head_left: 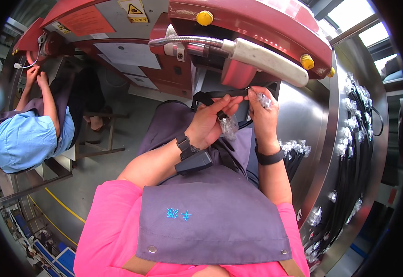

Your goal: Attaching plastic components to black leather straps using an industrial machine in a workshop.

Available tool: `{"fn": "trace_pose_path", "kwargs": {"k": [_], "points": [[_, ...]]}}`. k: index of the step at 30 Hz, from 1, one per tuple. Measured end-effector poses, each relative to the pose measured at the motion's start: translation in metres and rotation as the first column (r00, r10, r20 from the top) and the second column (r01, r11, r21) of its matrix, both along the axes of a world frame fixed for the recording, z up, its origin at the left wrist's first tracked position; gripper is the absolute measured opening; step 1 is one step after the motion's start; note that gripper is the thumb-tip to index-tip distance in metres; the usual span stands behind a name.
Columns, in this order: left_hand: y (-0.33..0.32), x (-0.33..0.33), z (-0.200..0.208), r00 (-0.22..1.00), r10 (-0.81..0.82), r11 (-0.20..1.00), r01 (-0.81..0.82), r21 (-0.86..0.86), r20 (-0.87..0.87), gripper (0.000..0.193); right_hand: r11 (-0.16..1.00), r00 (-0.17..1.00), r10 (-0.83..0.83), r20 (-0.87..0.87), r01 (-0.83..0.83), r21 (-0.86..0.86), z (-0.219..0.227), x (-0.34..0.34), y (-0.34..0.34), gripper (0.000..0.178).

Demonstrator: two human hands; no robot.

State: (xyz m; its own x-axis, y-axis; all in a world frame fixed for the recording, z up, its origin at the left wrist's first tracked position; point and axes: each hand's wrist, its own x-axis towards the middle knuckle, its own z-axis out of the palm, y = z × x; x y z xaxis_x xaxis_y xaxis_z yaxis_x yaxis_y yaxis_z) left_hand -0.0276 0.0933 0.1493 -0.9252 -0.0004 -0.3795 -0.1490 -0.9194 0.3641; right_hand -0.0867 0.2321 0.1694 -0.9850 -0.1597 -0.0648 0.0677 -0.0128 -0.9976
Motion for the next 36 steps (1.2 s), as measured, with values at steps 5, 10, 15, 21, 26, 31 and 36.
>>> {"fn": "trace_pose_path", "kwargs": {"k": [5, 10, 15, 21, 26, 31, 36], "points": [[0.000, -0.001, -0.001, 1.000, 0.010, 1.000, -0.010, 0.021, 0.011, 0.008, 0.999, 0.999, 0.011, 0.036, -0.010, -0.038, -0.001, -0.003, 0.000, 0.013], [0.001, -0.004, 0.002, 0.999, -0.012, 0.998, 0.009, 0.060, 0.047, 0.009, 0.999, 0.998, -0.023, 0.050, 0.025, -0.026, -0.002, -0.005, 0.001, 0.013], [0.008, -0.005, 0.009, 1.000, -0.022, 0.999, 0.021, 0.043, 0.010, 0.017, 0.998, 0.999, -0.025, 0.022, 0.027, -0.054, 0.002, -0.003, 0.008, 0.011], [0.007, 0.005, 0.009, 0.991, -0.119, 0.979, 0.108, 0.171, 0.056, 0.021, 0.943, 0.708, 0.190, -0.680, 0.062, 0.327, 0.016, 0.001, 0.016, 0.013], [-0.008, 0.015, -0.020, 0.953, -0.301, 0.945, 0.304, 0.122, -0.044, 0.018, 0.830, 0.580, 0.492, -0.650, -0.088, 0.550, 0.029, 0.023, 0.025, 0.024], [-0.015, 0.023, -0.007, 0.964, -0.264, 0.964, 0.264, -0.023, 0.005, 0.013, 0.775, 0.668, 0.448, -0.594, 0.041, 0.631, 0.030, 0.039, 0.033, 0.027], [-0.015, 0.030, -0.003, 0.969, -0.246, 0.965, 0.242, -0.102, -0.027, 0.017, 0.822, 0.683, 0.322, -0.655, 0.142, 0.551, 0.021, 0.042, 0.038, 0.028]]}}
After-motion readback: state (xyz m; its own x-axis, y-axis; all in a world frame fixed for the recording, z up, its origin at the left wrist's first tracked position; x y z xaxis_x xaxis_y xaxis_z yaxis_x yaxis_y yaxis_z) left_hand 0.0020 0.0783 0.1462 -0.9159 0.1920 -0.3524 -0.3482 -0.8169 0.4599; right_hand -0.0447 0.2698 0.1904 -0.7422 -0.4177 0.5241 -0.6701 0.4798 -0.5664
